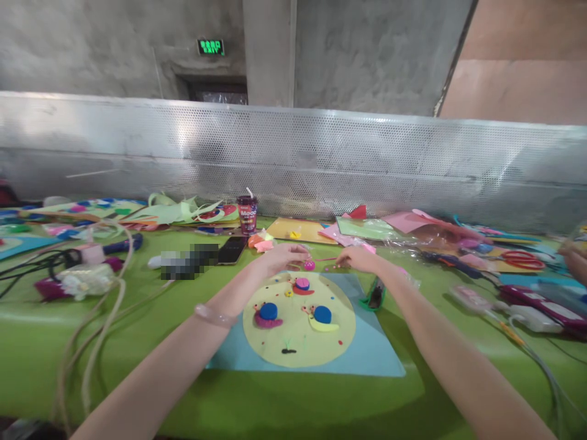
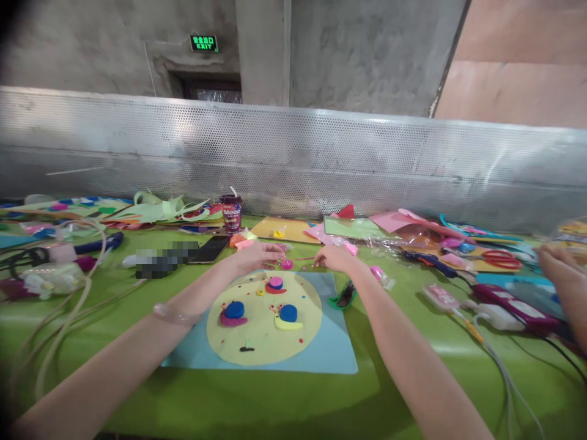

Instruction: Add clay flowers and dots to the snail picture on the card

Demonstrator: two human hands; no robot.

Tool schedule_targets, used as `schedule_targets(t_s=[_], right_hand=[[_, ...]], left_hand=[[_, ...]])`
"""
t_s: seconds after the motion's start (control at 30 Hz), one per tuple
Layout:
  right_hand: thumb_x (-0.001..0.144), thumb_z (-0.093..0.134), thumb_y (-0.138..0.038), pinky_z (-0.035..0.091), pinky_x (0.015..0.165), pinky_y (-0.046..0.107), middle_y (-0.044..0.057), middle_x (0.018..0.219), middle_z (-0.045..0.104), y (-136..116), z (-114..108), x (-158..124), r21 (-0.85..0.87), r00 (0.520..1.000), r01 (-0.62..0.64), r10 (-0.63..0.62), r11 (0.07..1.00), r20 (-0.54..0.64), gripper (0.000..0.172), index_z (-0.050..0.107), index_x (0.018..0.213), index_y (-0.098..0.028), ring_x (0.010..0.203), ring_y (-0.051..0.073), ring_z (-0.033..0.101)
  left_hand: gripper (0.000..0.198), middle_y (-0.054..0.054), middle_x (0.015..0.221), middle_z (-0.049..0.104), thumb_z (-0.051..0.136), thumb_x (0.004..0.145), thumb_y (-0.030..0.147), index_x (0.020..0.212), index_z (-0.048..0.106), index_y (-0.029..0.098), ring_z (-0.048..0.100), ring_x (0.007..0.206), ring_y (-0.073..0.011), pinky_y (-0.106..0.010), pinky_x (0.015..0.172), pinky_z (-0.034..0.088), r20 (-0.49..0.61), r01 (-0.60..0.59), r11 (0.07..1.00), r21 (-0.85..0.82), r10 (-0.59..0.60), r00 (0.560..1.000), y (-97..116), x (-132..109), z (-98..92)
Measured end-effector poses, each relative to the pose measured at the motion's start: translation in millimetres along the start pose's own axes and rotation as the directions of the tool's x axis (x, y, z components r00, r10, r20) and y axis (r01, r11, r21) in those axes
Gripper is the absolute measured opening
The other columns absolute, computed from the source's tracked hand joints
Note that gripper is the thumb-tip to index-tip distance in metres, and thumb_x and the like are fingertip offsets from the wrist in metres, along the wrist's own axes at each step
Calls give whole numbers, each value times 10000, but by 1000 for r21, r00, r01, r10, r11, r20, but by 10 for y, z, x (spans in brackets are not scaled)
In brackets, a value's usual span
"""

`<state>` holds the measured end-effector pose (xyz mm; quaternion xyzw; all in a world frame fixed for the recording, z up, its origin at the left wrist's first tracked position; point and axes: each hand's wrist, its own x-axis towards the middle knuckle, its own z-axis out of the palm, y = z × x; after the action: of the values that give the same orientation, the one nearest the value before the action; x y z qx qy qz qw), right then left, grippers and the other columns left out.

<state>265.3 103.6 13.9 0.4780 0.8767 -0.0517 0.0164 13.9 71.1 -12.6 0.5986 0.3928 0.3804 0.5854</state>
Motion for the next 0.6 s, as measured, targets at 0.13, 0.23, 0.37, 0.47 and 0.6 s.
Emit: schedule_targets(t_s=[0.13, 0.23, 0.37, 0.47, 0.6], right_hand=[[897, 514, -299, 507, 773, 357, 61, 1075, 595, 15, -34, -19, 4, 999, -39, 39, 999, 6, 224, 577, 1061, -160, 892, 162, 594], [896, 514, -299, 505, 780, 361, 64, 1086, 591, 9, -64, -36, -7, 998, -62, 62, 998, 3, 229, 574, 1069, -162, 902, 164, 591], [890, 524, -292, 504, 777, 356, 64, 1097, 590, 1, -80, -40, -22, 998, -58, 58, 998, 13, 220, 583, 1058, -163, 908, 165, 588], [889, 526, -292, 504, 776, 355, 61, 1092, 593, 2, -74, -35, -24, 999, -48, 48, 999, 11, 216, 588, 1048, -161, 908, 167, 588], [886, 530, -297, 503, 780, 360, 59, 1074, 600, -1, -80, -45, -16, 999, -35, 35, 999, -18, 215, 590, 1037, -156, 899, 164, 593]], left_hand=[[206, -45, 919, 668, 754, 639, 309, 789, 665, 201, 616, 762, -137, -277, 706, 458, 0, -2, 1000, -8, 2, 1000, -6, 3, -5], [211, -42, 911, 664, 759, 631, 307, 788, 666, 202, 612, 765, -137, -276, 709, 459, 2, -6, 1000, -12, 6, 1000, -9, 4, -7], [190, -41, 903, 666, 753, 642, 296, 781, 662, 203, 613, 756, -133, -265, 690, 459, 4, 1, 1000, -9, -1, 1000, -11, 12, -10], [177, -43, 914, 669, 746, 654, 288, 784, 662, 203, 620, 771, -140, -266, 686, 457, 6, 4, 1000, -5, -4, 1000, -17, 23, -17], [185, -49, 933, 668, 745, 659, 283, 800, 665, 195, 620, 776, -145, -280, 698, 456, 3, 6, 1000, -2, -6, 1000, -29, 36, -24]])
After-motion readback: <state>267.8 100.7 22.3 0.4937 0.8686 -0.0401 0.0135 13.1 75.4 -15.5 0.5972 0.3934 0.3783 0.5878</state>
